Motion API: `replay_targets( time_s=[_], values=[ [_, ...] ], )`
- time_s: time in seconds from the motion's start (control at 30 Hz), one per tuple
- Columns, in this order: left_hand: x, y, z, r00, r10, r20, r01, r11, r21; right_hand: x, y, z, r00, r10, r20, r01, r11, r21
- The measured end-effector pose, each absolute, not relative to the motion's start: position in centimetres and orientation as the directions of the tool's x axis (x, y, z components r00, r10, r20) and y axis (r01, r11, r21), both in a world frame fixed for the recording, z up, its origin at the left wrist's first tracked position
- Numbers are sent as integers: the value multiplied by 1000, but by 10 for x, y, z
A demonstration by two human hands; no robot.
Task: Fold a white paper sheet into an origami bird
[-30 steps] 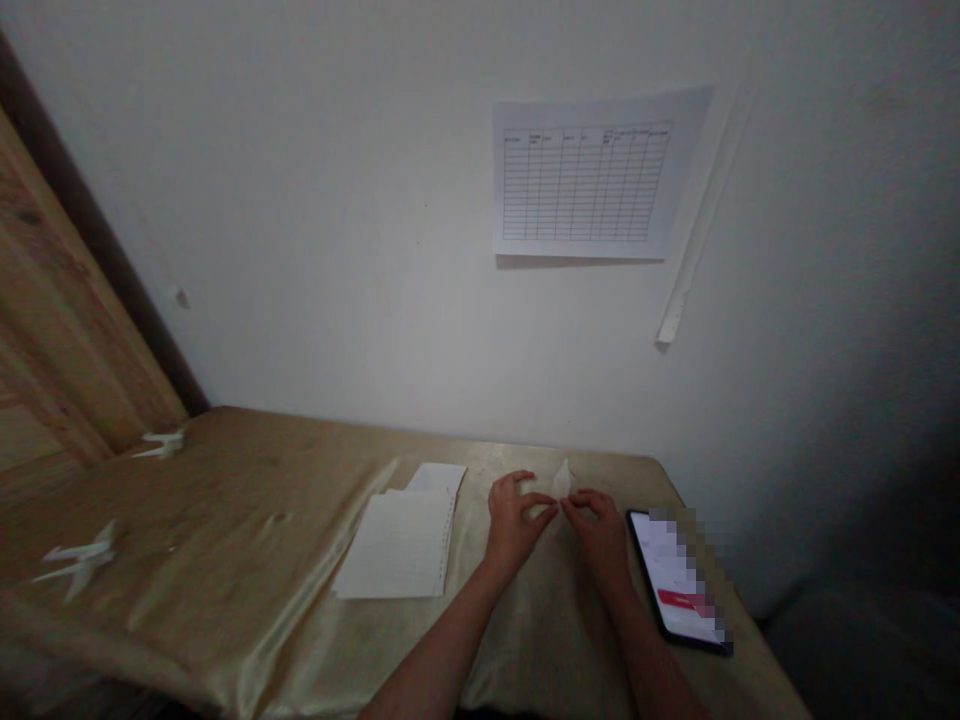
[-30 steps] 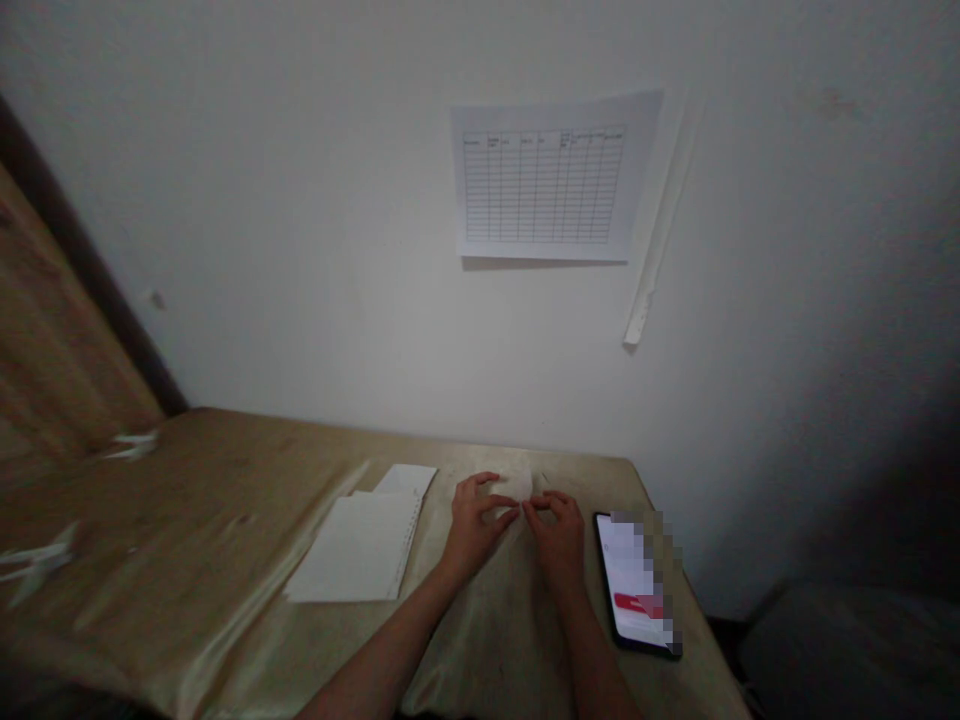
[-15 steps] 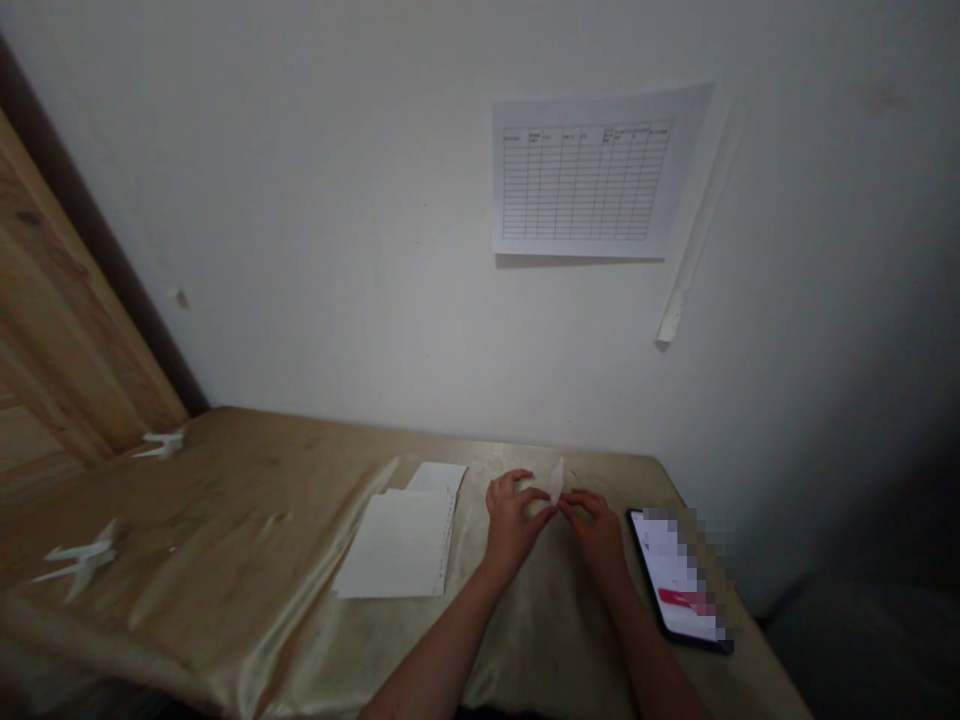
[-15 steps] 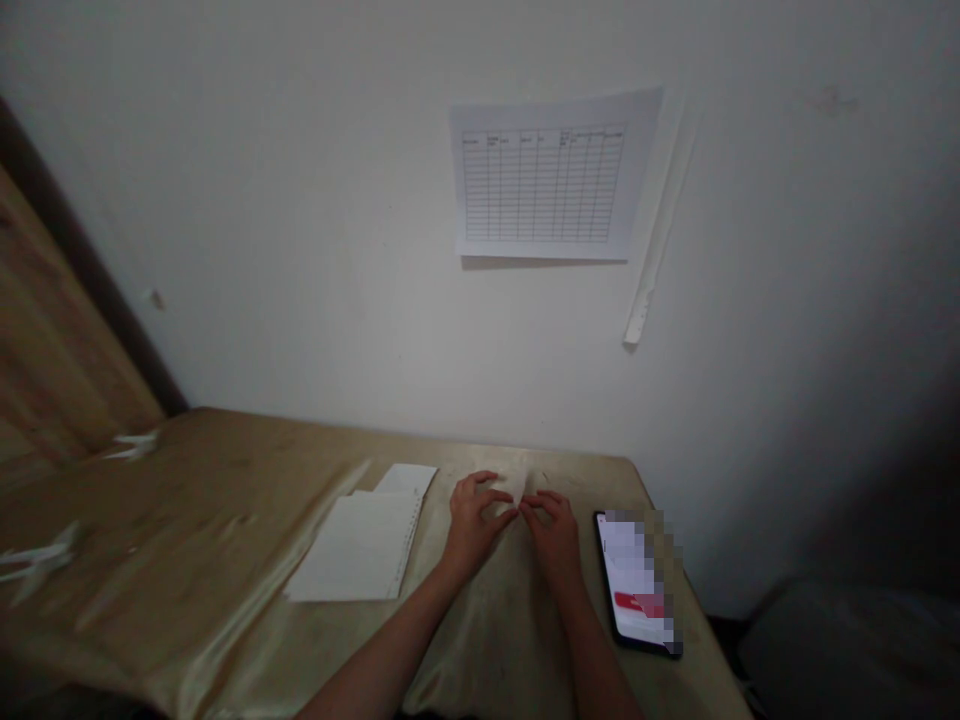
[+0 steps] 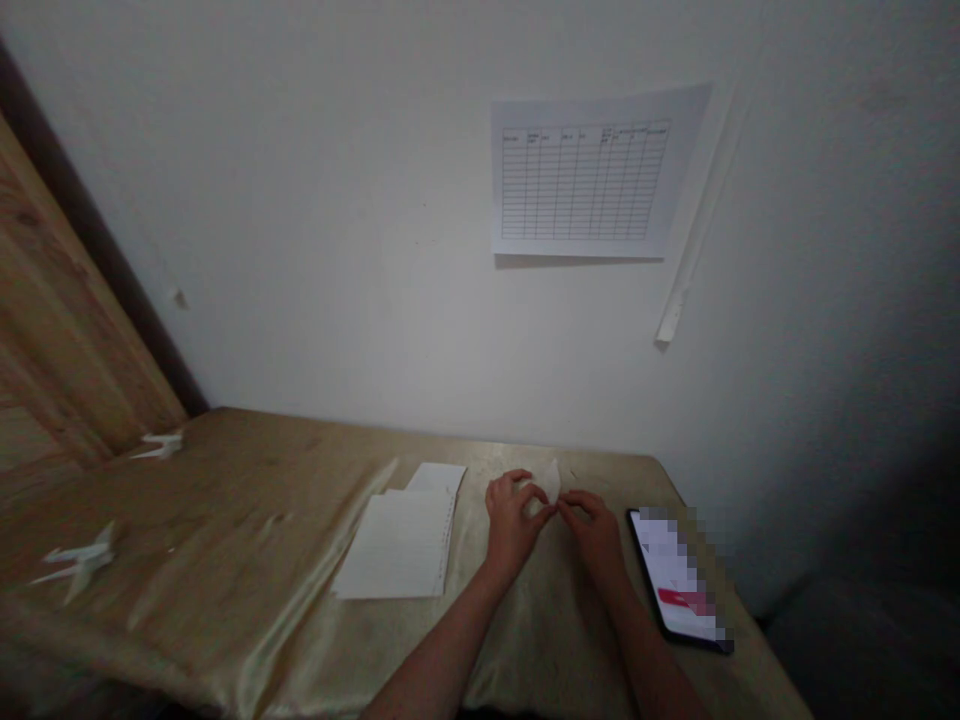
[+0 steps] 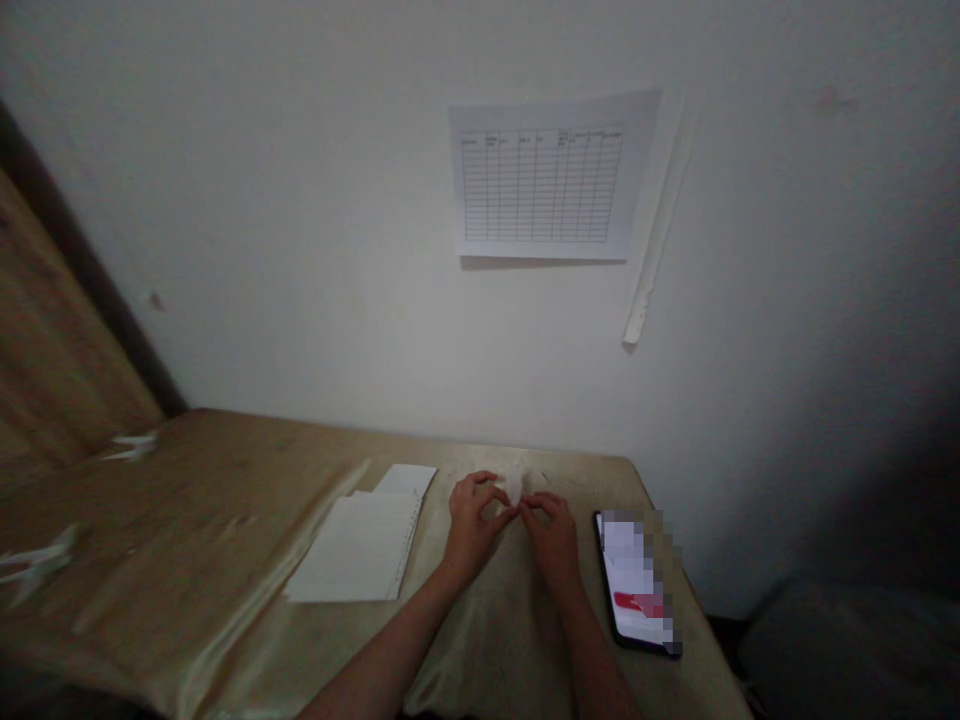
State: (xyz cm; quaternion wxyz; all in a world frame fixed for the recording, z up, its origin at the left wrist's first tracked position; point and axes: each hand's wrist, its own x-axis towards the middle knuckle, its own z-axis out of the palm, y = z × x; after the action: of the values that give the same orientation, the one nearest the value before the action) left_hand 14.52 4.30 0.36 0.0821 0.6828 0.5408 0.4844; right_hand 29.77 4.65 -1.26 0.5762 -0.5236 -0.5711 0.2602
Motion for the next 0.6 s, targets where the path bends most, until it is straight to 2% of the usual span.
replay_targets(
  time_s=[0.6],
  values=[
    [146,39,9,-66,817,572,680,-383,625,298,46,-11,206,901,382,295,315,-902]
  ],
)
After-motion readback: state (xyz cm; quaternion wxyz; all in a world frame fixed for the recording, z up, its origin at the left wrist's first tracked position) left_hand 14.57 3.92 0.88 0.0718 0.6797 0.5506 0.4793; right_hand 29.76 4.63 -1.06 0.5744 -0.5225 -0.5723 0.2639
